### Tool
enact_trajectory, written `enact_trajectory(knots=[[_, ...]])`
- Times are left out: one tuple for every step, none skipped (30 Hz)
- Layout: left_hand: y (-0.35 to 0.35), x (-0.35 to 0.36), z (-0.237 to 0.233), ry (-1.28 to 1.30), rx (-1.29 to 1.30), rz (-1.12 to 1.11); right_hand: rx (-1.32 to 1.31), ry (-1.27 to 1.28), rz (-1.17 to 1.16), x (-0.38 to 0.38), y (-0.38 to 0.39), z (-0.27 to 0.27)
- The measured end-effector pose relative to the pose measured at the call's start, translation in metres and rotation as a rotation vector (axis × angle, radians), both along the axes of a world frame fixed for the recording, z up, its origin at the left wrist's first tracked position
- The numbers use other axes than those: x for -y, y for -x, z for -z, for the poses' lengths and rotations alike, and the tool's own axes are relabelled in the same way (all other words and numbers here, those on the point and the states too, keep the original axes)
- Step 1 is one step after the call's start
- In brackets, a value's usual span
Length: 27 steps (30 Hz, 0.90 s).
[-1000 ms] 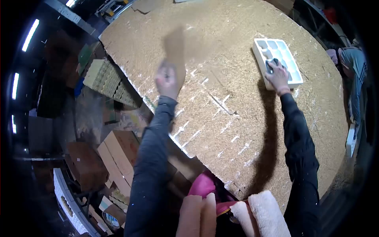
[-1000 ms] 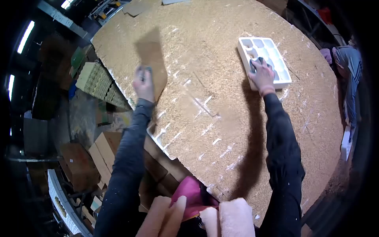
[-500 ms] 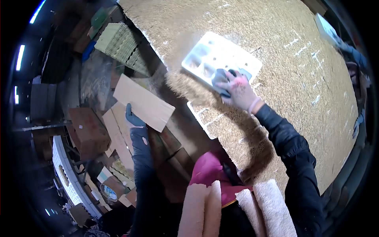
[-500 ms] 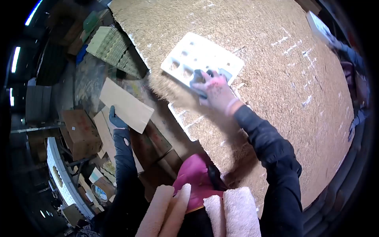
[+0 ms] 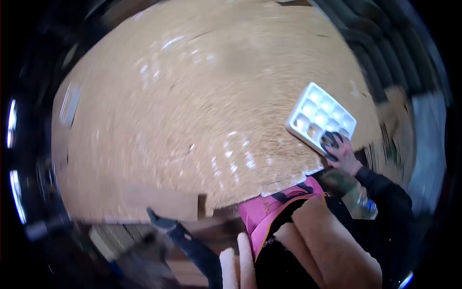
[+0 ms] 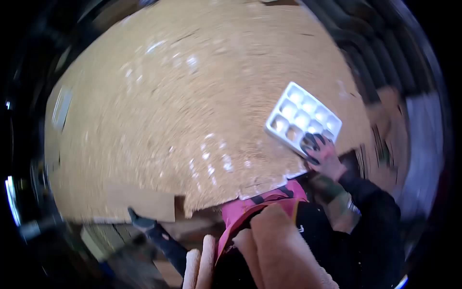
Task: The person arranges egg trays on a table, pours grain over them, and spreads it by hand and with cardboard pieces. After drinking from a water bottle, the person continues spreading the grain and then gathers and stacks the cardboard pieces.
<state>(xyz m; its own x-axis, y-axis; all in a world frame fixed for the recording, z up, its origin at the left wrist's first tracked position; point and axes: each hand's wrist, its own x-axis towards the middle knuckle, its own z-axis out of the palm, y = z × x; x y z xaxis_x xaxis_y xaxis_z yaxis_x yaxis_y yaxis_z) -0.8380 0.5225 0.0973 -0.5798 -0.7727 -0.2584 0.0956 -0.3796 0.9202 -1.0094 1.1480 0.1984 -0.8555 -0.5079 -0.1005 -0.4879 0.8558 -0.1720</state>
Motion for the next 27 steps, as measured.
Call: enact_trajectory(knots=[[0.029,0.010,0.016,0.280,0.031,0.115,-0.070,0.017,0.305,-0.001,-0.009,-0.005],[0.057,0.017,0.031,0.563,0.044,0.185,-0.131,0.107,0.502,0.004,-0.010,-0.021],[0.111,-0.030,-0.025,0.622,0.073,0.356,-0.234,0.139,0.581,-0.008,-0.011,-0.011],[0.156,-0.039,-0.017,0.662,-0.053,0.528,-0.304,0.324,0.606,-0.012,-0.011,-0.018],[0.199,-0.050,-0.011,0.678,-0.187,0.707,-0.243,0.426,0.751,-0.012,-0.014,-0.030],[0.240,-0.100,-0.019,0.637,-0.165,0.824,-0.217,0.758,0.904,-0.013,-0.011,-0.031],[0.277,-0.160,-0.021,0.577,-0.093,0.912,-0.237,1.252,0.868,-0.025,0.002,-0.035],[0.303,-0.219,-0.026,0.551,-0.048,0.981,-0.188,1.667,0.874,-0.038,0.014,-0.034],[0.323,-0.271,-0.030,0.550,-0.026,1.052,-0.132,2.089,0.812,-0.049,0.027,-0.028],[0.339,-0.322,-0.033,0.555,-0.016,1.122,-0.094,2.261,0.666,-0.062,0.049,0.016],[0.351,-0.372,-0.035,0.576,-0.007,1.195,-0.146,2.214,0.636,-0.077,0.053,0.064],[0.357,-0.417,-0.037,0.598,0.002,1.255,-0.199,2.167,0.607,-0.091,0.054,0.096],[0.358,-0.460,-0.037,0.621,0.020,1.294,-0.297,1.903,0.703,-0.102,0.043,0.093],[0.360,-0.501,-0.036,0.646,0.034,1.323,-0.372,1.634,0.774,-0.118,0.037,0.090],[0.362,-0.537,-0.035,0.684,0.040,1.338,-0.442,1.367,0.822,-0.141,0.037,0.081],[0.363,-0.571,-0.033,0.714,0.053,1.339,-0.478,1.425,0.743,-0.167,0.024,0.055],[0.363,-0.600,-0.028,0.743,0.079,1.321,-0.590,1.356,0.710,-0.196,0.027,0.064],[0.364,-0.626,-0.026,0.780,0.107,1.293,-0.160,1.981,0.743,-0.231,0.029,0.076],[0.366,-0.647,-0.026,0.827,0.134,1.268,0.153,2.178,0.742,-0.269,0.018,0.043],[0.365,-0.663,-0.028,0.879,0.160,1.231,0.474,2.350,0.787,-0.307,0.006,0.007],[0.368,-0.679,-0.034,0.929,0.173,1.180,0.252,2.308,0.773,-0.336,-0.005,-0.031],[0.371,-0.692,-0.043,0.968,0.176,1.123,0.040,1.934,0.705,-0.359,0.001,-0.032],[0.375,-0.705,-0.055,1.014,0.163,1.056,-0.153,1.551,0.620,-0.379,0.009,-0.032],[0.381,-0.712,-0.072,1.069,0.118,0.970,-0.545,0.933,0.633,-0.387,0.014,-0.036],[0.388,-0.725,-0.095,1.119,0.062,0.903,-0.446,0.916,0.579,-0.382,0.023,-0.033],[0.396,-0.735,-0.124,1.180,-0.042,0.825,-0.374,0.695,0.539,-0.371,0.043,-0.024],[0.403,-0.756,-0.154,1.218,-0.166,0.795,-0.300,0.466,0.494,-0.358,0.058,-0.005]])
